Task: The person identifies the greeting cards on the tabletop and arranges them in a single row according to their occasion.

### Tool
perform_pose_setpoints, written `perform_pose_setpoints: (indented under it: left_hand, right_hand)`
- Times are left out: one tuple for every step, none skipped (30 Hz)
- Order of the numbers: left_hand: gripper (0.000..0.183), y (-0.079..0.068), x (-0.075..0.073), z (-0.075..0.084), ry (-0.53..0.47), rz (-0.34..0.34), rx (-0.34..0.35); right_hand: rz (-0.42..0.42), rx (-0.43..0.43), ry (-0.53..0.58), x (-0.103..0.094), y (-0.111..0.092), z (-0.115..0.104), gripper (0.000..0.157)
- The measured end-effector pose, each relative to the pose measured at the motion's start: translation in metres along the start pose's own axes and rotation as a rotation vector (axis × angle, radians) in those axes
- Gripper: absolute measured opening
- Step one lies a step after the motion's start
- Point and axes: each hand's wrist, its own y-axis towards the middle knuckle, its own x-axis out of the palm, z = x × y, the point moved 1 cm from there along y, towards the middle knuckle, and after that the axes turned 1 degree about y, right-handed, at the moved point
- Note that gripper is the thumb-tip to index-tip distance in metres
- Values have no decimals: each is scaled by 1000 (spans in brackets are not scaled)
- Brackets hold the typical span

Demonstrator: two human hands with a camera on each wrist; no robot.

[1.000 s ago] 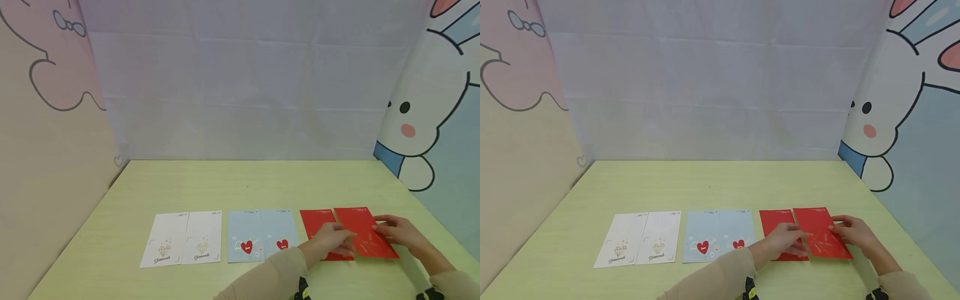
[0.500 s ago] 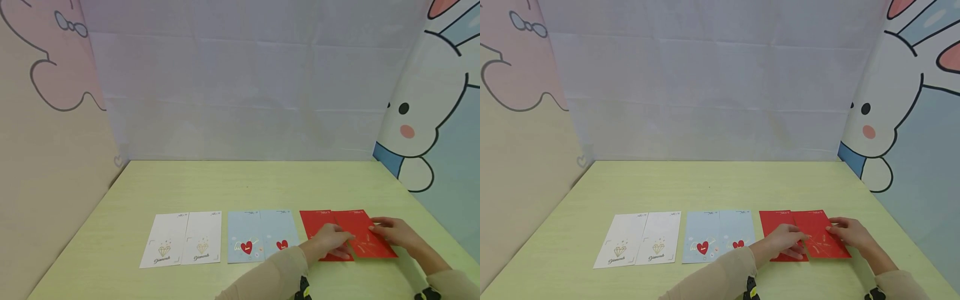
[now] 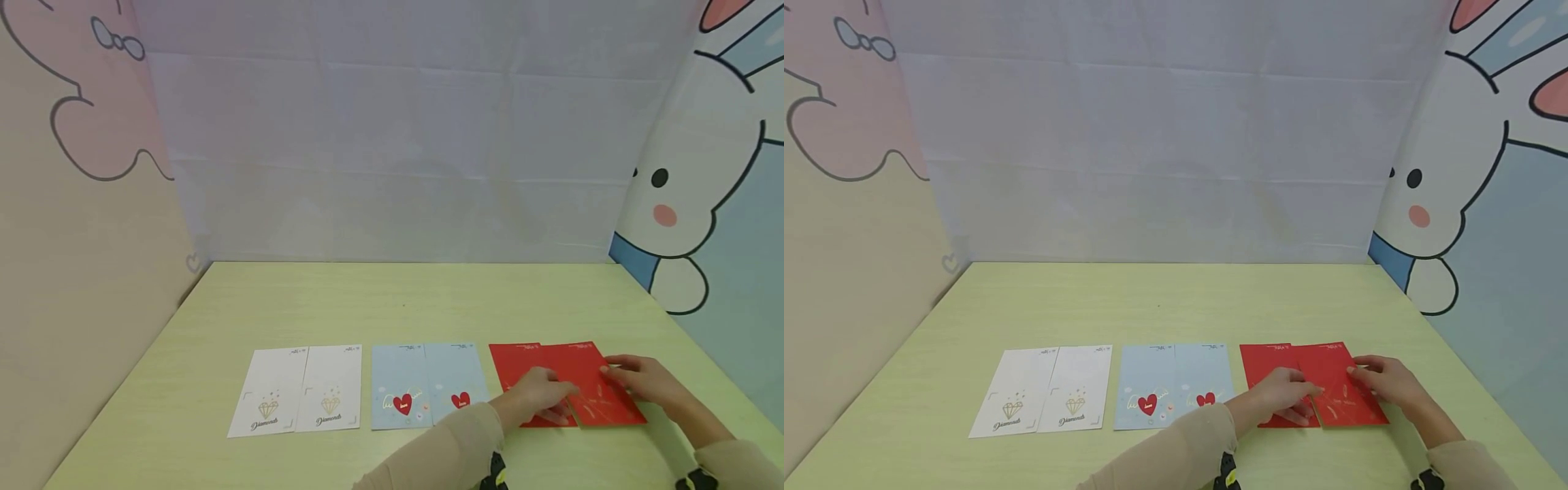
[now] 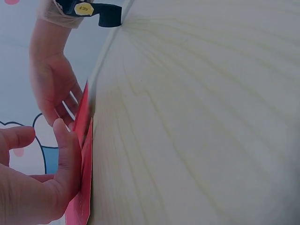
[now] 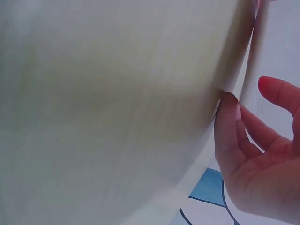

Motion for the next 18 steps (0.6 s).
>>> perform_pose_setpoints:
  left_hand:
    - [44, 0, 0, 0, 5, 4, -2]
    - [45, 0, 0, 0, 9, 7, -5]
    - [45, 0, -1, 1, 12, 7, -5]
    - [45, 0, -1, 1, 16, 6, -4]
    - [45, 0, -1, 1, 15, 2, -5]
    - [45, 0, -2, 1, 15, -1, -4]
    - [45, 0, -2, 1, 16, -3, -4]
    - [45, 0, -2, 1, 15, -6, -3]
    - [45, -1, -2, 1, 16, -8, -2]
    - [44, -1, -2, 1, 15, -10, -3]
    - [44, -1, -2, 1, 17, -8, -4]
    - [44, -1, -3, 1, 22, -6, -4]
    - [45, -2, -3, 1, 28, -3, -2]
    - [44, -2, -3, 1, 35, -1, 0]
    - [44, -3, -3, 1, 44, 3, 6]
    - [44, -3, -4, 1, 49, 6, 13]
    - [44, -4, -4, 2, 60, 9, 24]
    - [43, -5, -5, 2, 69, 10, 39]
  right_hand:
    - [0, 3, -1, 0, 0, 0, 68]
    - [2, 6, -2, 0, 0, -1, 68]
    - [2, 10, -4, 0, 0, -1, 68]
    - [5, 13, -5, 0, 0, -2, 68]
    - [8, 15, -8, 0, 0, -2, 67]
    - [11, 14, -12, 0, 0, -3, 67]
    - [14, 11, -17, 0, 0, -3, 67]
    - [17, 9, -20, 0, 0, -3, 67]
    - [21, 7, -21, 0, 0, -4, 67]
    - [25, 3, -21, 1, 0, -4, 66]
    - [28, 0, -19, 1, -1, -3, 65]
    - [31, -4, -20, 1, -1, -3, 64]
    - [33, -4, -17, 1, -2, -3, 63]
    - [36, -4, -16, 1, -2, -3, 63]
    - [37, -7, -14, 0, -3, -3, 62]
    - [38, -8, -11, 0, -3, -3, 61]
    - [39, -8, -10, -1, -4, -3, 61]
    - [40, -11, -9, -1, -4, -3, 61]
